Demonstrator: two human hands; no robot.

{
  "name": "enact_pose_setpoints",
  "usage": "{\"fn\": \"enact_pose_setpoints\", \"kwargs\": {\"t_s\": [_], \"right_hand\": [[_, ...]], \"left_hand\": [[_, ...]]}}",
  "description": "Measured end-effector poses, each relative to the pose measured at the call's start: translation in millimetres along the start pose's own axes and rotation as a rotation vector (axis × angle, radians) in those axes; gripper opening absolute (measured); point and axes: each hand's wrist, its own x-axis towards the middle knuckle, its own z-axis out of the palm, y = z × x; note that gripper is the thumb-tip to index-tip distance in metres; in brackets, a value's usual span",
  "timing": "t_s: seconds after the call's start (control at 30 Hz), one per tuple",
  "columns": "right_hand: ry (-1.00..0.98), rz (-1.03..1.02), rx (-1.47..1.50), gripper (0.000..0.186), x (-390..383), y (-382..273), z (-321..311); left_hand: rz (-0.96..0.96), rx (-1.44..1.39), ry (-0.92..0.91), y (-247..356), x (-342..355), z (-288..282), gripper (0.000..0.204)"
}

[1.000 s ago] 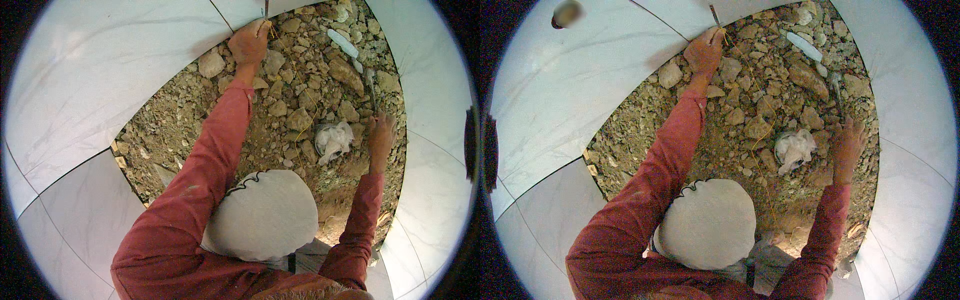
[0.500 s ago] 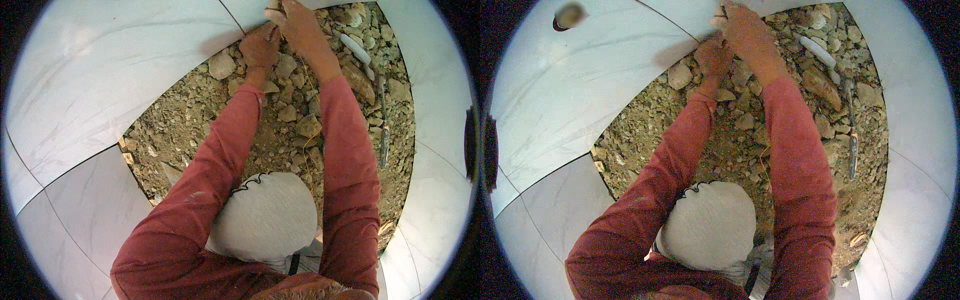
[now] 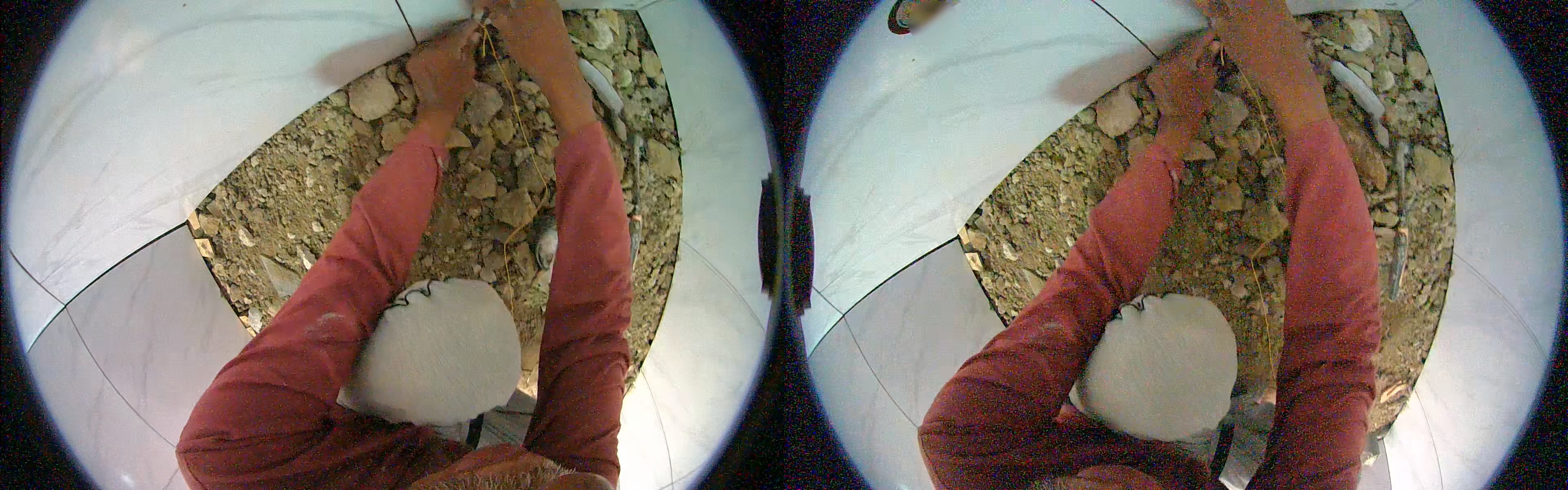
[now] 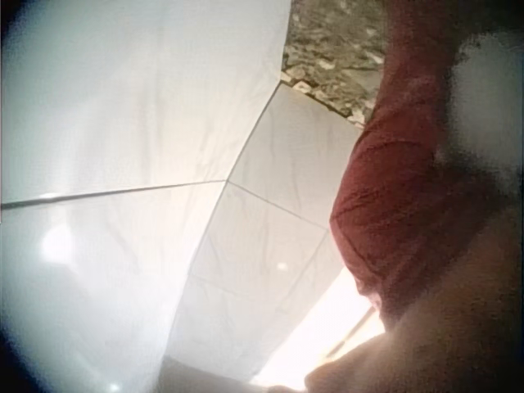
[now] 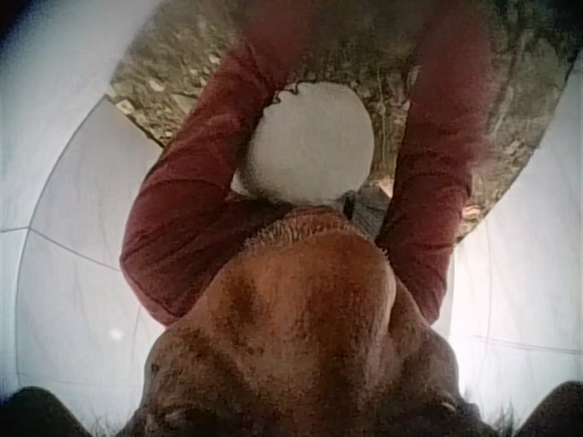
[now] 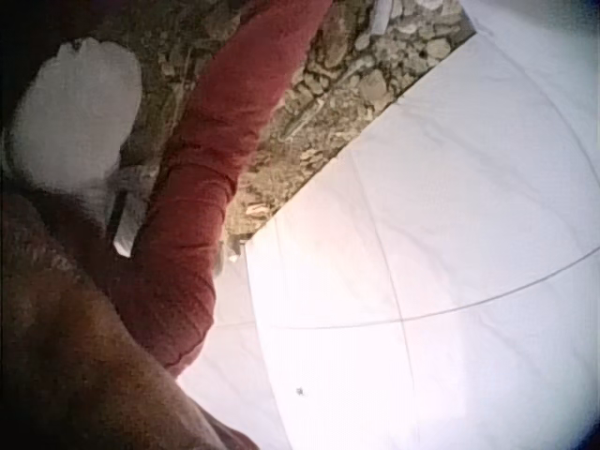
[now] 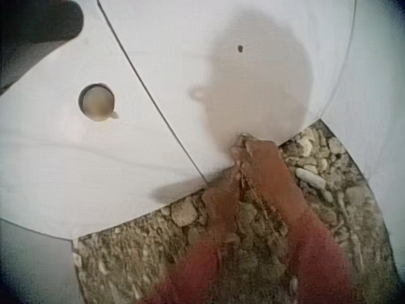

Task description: The person uses a pencil to mark a point on the wall, threads a thin wire through a hole in a tile, and then uses a hammer and a nail to secure the wire to the wall while sitting on the floor.

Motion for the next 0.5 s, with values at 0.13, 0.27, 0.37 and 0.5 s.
{"fn": "enact_pose_setpoints", "kwargs": {"t_s": [0.13, 0.27, 0.37, 0.5], "right_hand": [[0.236, 0.177, 0.336, 0.032, 21, -28, -59], [0.320, 0.202, 0.307, 0.033, 4, -19, -81], [0.375, 0.148, 0.430, 0.030, -25, -22, -70], [0.409, 0.167, 0.510, 0.027, -61, -42, -76]], "left_hand": [[-0.024, 0.057, 0.003, -37, -2, 16, 0.029], [-0.060, 0.177, -0.246, 6, -3, -6, 0.031], [0.108, -0.044, -0.002, -3, 2, -3, 0.035], [0.042, 0.026, 0.014, -4, 0, -4, 0.034]]}}
